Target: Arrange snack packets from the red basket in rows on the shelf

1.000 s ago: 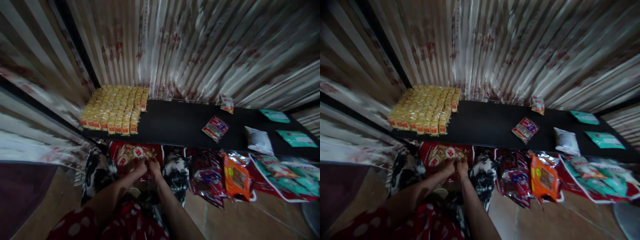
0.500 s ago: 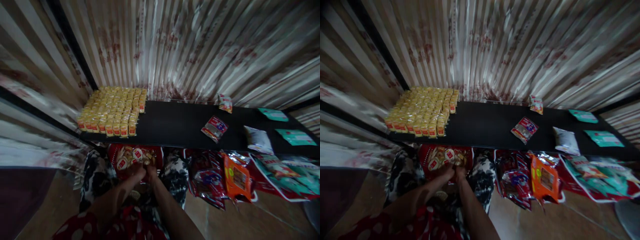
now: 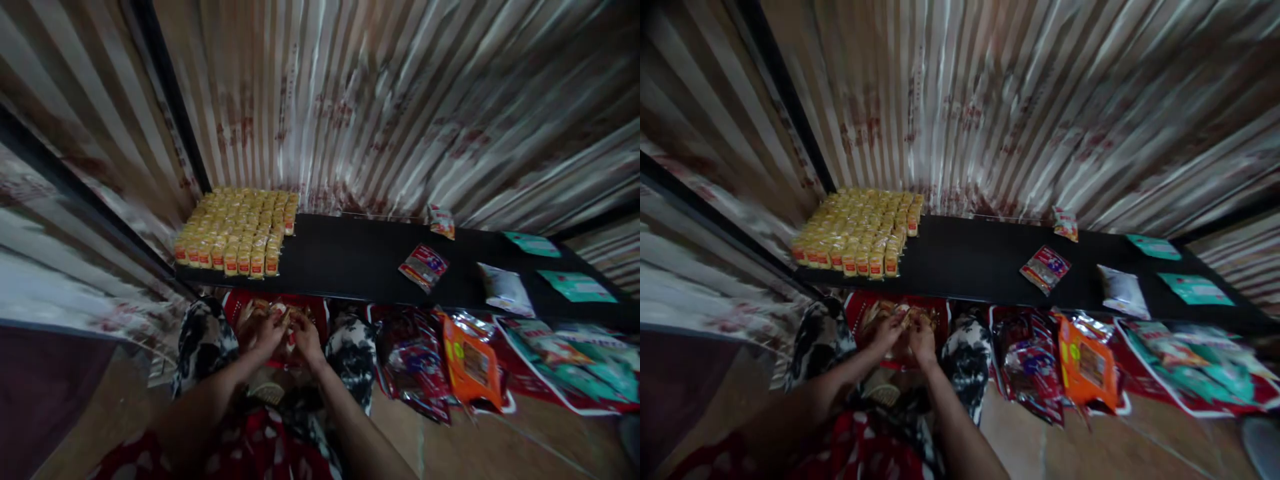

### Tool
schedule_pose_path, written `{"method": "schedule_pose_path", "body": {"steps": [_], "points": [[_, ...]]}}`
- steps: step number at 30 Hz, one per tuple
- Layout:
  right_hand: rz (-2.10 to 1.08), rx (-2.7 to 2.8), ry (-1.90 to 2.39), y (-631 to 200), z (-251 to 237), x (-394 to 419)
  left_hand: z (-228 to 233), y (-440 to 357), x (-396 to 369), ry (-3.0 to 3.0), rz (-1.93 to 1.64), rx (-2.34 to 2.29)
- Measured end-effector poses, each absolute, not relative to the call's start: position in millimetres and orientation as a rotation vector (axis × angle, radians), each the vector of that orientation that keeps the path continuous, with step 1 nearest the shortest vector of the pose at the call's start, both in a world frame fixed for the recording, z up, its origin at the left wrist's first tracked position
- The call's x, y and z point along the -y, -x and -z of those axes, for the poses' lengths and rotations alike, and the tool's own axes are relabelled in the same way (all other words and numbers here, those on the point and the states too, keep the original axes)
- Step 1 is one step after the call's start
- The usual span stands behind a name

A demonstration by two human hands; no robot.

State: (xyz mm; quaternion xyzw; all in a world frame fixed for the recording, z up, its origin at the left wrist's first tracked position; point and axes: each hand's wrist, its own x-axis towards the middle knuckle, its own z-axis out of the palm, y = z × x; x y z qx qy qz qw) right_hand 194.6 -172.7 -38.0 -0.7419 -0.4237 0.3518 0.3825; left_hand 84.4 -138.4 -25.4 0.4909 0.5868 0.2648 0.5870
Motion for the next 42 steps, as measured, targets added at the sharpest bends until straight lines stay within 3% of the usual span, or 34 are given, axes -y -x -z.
{"method": "schedule_pose_path", "body": {"steps": [8, 19, 26, 32, 42], "points": [[-0.630, 1.483, 1.738, -214.4, -24.9, 168.8, -9.5, -56.0, 110.2, -1.034, -0.555, -1.195], [-0.774, 1.606, 1.710, -240.0, -71.5, 148.1, -77.5, -61.5, 82.4, -1.027, -0.380, -0.944], [-0.468, 1.909, 1.616, -249.9, -89.0, 130.3, -99.4, -82.9, 58.8, -1.383, -0.359, -0.951], [-0.516, 1.686, 1.692, -261.6, -85.2, 97.8, -106.5, -107.5, 38.1, -1.275, -0.588, -1.024], [-0.726, 1.216, 1.718, -262.9, -48.7, 12.3, -73.2, -150.0, 29.6, -1.230, -0.990, -1.225]]}}
